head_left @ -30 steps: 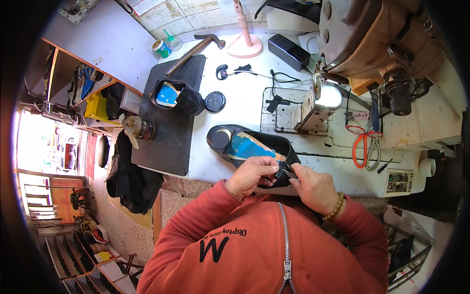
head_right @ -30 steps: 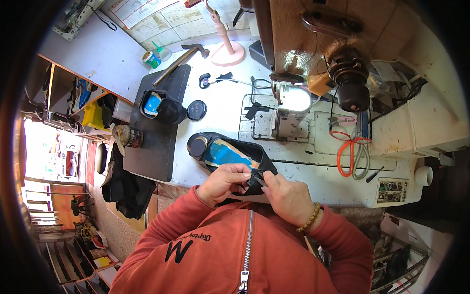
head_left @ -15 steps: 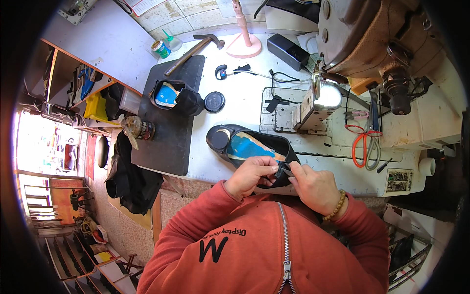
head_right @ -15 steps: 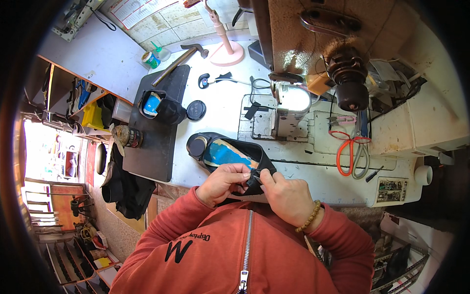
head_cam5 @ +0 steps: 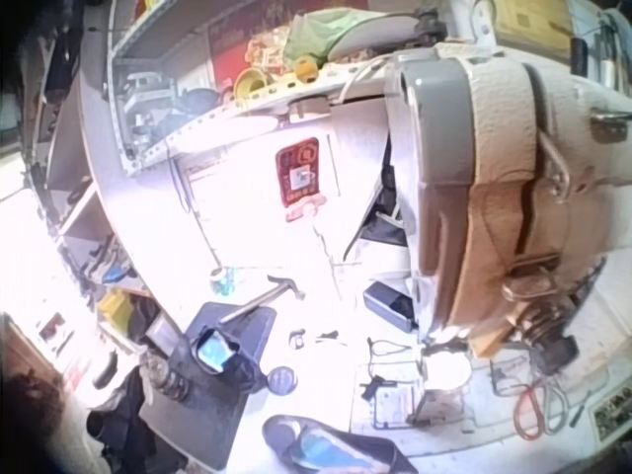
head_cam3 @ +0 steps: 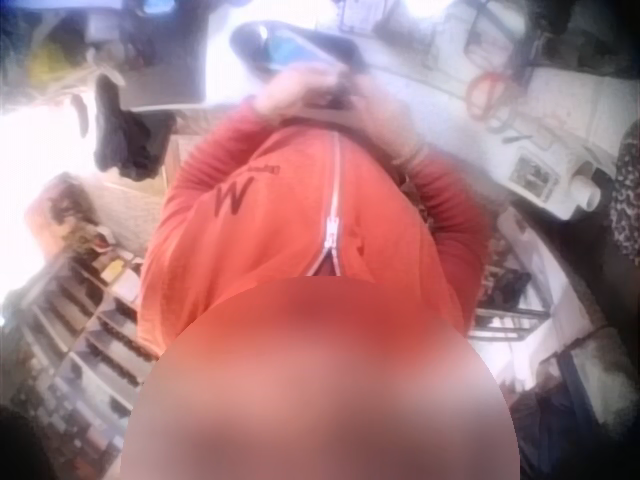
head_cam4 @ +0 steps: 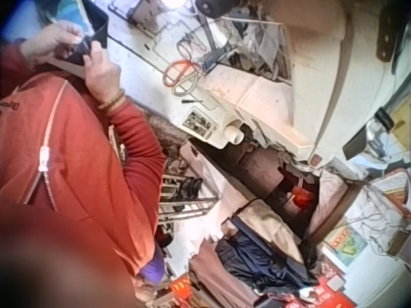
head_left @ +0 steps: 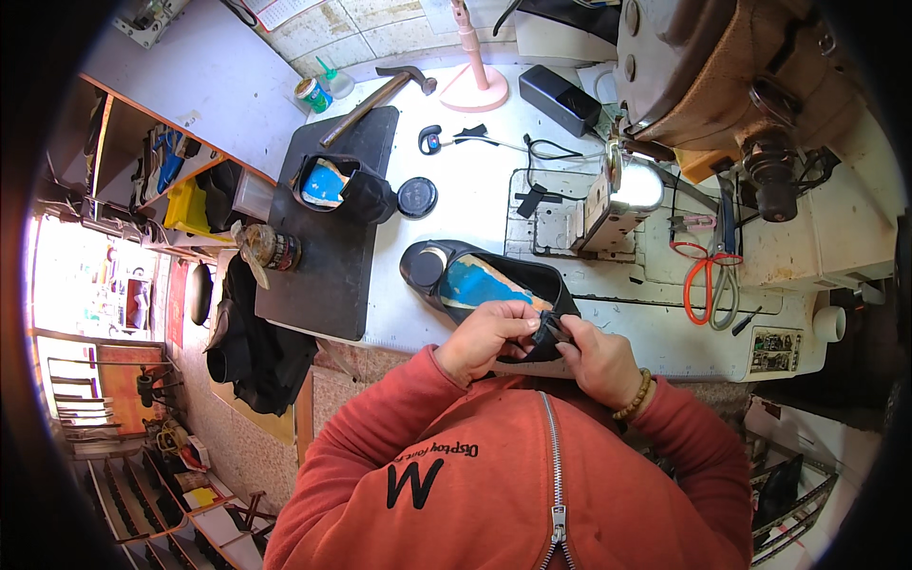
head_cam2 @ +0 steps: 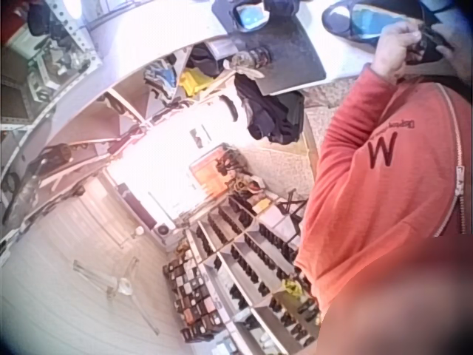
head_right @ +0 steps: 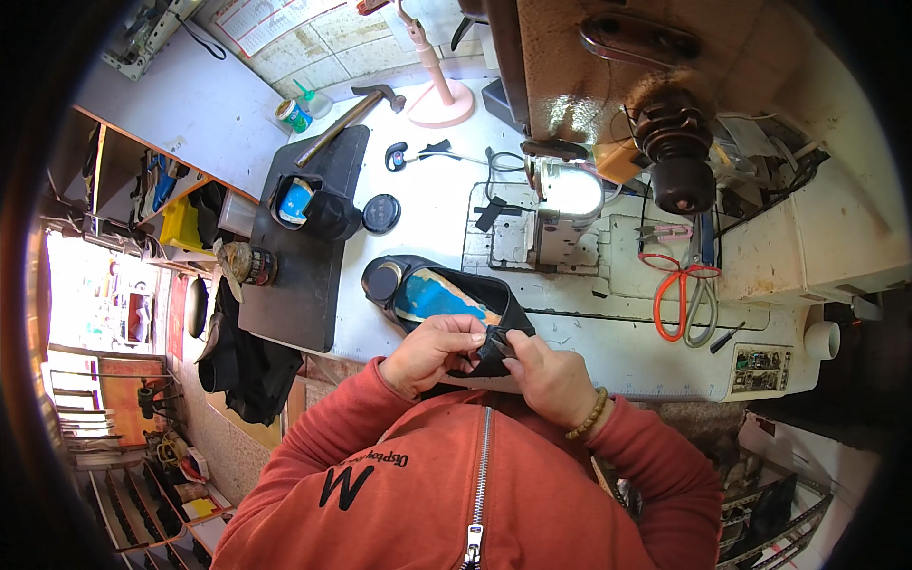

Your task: The person uses pliers to pull and adjust the upper material of a black shoe held in a shoe last. They repeatedly reposition the shoe and work along the edge of the opening, pulling the material into place.

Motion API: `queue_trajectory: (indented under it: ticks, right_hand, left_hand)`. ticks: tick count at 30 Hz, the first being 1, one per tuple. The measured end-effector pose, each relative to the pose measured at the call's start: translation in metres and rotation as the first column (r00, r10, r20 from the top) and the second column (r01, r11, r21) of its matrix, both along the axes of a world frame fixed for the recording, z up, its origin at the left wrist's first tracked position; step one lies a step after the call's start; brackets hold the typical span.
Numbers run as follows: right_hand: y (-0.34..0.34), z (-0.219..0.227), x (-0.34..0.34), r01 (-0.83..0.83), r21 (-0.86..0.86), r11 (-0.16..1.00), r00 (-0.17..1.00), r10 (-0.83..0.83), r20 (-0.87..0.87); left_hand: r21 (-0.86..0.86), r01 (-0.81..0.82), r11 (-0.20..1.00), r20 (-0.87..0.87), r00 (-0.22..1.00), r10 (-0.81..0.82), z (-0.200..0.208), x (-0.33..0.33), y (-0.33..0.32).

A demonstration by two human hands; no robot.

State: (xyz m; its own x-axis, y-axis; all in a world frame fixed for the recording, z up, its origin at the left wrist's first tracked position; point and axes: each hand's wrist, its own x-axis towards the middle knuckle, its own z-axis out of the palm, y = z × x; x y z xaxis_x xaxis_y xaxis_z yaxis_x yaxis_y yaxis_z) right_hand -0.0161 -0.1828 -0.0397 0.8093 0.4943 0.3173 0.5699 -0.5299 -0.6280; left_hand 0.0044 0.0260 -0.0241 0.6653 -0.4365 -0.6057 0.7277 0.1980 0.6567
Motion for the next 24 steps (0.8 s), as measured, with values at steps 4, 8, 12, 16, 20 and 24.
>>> queue_trajectory:
  ticks: [4,8,12,16,20,24]
  right_hand:
    - [-0.002,0.006,0.001,-0.018,-0.204,0.979,0.995,0.037,0.091]
    - [0.006,0.005,0.0,0.032,0.013,0.999,0.999,-0.032,0.026]
    - [0.007,0.004,-0.004,0.042,-0.007,0.999,0.999,-0.041,0.029]
    - [0.004,0.007,-0.002,-0.002,-0.126,0.992,0.993,0.017,0.114]
    - [0.003,0.012,0.006,0.008,0.063,0.998,0.992,-0.016,0.129]
    - [0.001,0.023,0.006,-0.031,-0.053,0.998,0.998,0.034,0.051]
  left_hand:
    - [0.012,0.0,1.0,0.01,1.0,0.0,0.0,-0.001,0.001]
    - [0.041,0.014,0.999,0.034,0.999,-0.015,0.001,-0.001,0.0]
    - [0.064,0.031,0.997,0.054,0.998,-0.035,0.003,-0.001,-0.001]
    - [0.061,0.03,0.998,0.056,0.998,-0.034,0.002,-0.001,0.0]
    - [0.068,0.033,0.997,0.054,0.998,-0.036,0.0,-0.002,0.0]
    - [0.038,0.011,0.999,0.027,1.0,-0.012,-0.001,-0.002,0.001]
